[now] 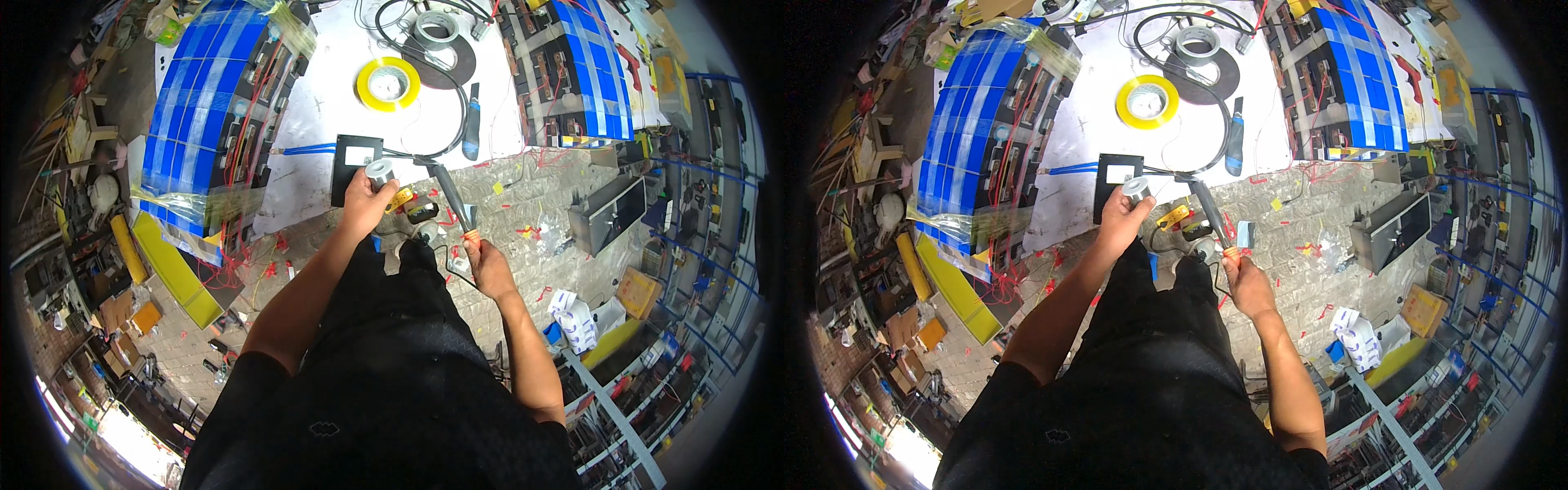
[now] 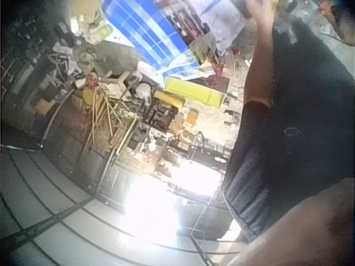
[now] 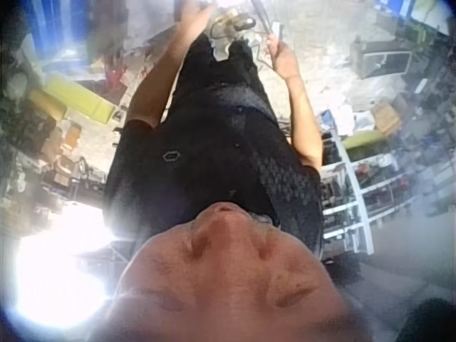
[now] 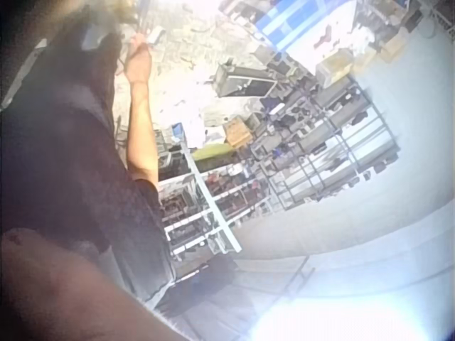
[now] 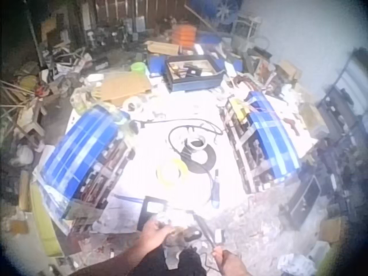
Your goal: The person uses a soldering iron to work on a small black electronic device on a cluttered workbench. They repeatedly apply heat to a connection point, then set the device down and pick up a roll of tape, before resuming soldering.
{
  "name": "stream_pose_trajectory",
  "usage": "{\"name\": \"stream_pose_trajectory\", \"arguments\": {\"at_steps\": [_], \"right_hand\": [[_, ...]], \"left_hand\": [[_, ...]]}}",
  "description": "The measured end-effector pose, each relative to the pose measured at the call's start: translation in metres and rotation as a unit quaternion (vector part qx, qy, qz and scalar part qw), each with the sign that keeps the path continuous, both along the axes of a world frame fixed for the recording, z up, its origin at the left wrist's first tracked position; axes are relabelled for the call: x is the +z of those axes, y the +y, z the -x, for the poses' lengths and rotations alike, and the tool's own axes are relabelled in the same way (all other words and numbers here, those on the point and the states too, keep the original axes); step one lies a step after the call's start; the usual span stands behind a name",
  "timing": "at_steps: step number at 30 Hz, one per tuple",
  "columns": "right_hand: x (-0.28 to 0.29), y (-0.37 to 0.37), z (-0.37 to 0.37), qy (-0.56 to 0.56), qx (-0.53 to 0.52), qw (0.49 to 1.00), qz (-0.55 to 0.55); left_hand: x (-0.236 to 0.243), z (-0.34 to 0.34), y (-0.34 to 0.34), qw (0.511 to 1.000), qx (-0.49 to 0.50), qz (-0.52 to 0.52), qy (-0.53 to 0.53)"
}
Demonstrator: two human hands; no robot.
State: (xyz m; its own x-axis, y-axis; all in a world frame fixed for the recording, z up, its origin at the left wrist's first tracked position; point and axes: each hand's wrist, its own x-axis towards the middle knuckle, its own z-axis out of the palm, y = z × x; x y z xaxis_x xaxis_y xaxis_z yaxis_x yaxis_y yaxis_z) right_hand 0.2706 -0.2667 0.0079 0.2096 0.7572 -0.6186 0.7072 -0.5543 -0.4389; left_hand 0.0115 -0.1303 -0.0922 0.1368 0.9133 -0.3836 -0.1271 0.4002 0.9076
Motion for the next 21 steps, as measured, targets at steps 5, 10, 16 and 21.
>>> {"name": "stream_pose_trajectory", "arguments": {"at_steps": [5,10,16,21], "right_hand": [[0.002,0.001,-0.001,0.0,0.0,1.0,0.0],[0.006,0.005,0.001,-0.008,0.006,1.0,0.013],[0.006,0.006,-0.001,0.0,0.001,1.0,0.017],[0.006,0.006,-0.002,0.004,0.003,1.0,0.009]], "left_hand": [[-0.002,-0.012,0.009,1.0,-0.008,0.029,0.008],[-0.007,-0.016,0.012,0.998,0.001,0.05,0.037],[-0.013,-0.016,0.012,0.997,-0.002,0.056,0.054],[-0.013,-0.016,0.011,0.997,-0.003,0.057,0.056]]}}
